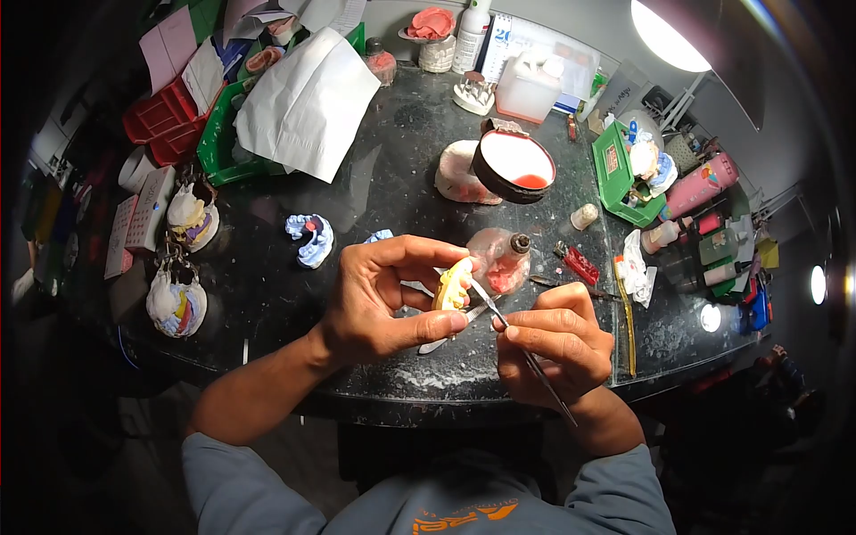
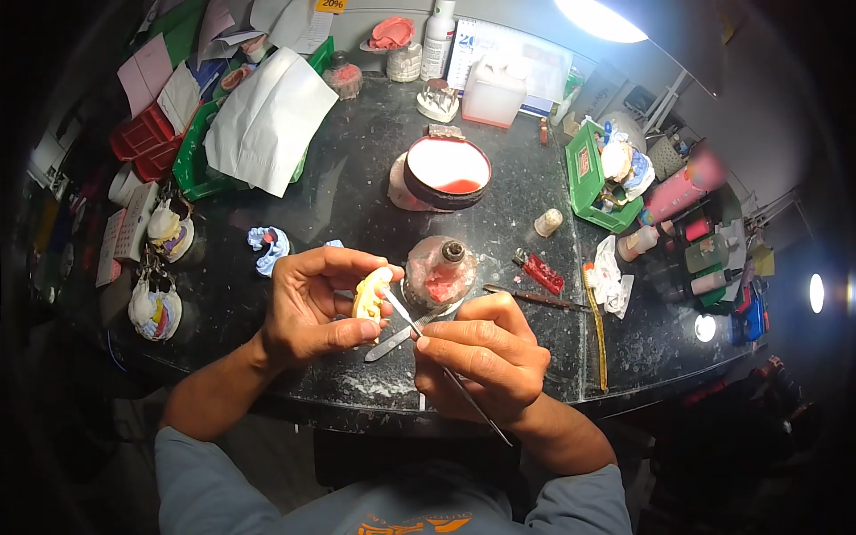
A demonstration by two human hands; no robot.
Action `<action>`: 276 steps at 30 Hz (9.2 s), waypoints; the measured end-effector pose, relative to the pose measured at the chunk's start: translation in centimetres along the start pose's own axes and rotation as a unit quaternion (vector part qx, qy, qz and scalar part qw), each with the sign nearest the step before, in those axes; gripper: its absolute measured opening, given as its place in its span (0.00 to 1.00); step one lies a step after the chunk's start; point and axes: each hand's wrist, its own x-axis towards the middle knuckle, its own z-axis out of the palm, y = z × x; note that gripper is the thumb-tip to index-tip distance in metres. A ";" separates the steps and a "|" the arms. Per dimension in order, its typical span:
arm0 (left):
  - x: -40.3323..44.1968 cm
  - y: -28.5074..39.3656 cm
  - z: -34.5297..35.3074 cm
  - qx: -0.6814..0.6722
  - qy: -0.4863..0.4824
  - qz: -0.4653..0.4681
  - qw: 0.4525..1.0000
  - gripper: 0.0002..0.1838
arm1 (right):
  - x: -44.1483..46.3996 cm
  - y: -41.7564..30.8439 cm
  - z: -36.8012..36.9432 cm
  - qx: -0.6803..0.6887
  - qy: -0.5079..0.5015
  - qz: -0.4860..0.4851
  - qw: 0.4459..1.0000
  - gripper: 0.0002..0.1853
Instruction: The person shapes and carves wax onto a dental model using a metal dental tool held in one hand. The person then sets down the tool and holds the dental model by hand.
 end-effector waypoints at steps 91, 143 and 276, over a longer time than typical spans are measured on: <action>0.1 -0.6 -0.6 -0.008 -0.010 -0.018 1.000 0.22 | -0.5 -0.3 0.9 0.034 0.008 -0.006 0.999 0.17; 0.5 -0.7 0.1 0.009 0.022 0.024 0.999 0.27 | 0.3 0.1 -0.1 -0.041 0.033 0.014 0.999 0.15; 0.0 -2.6 0.7 -0.015 0.068 0.110 0.991 0.25 | -0.8 -0.3 1.4 0.091 0.015 0.008 0.996 0.18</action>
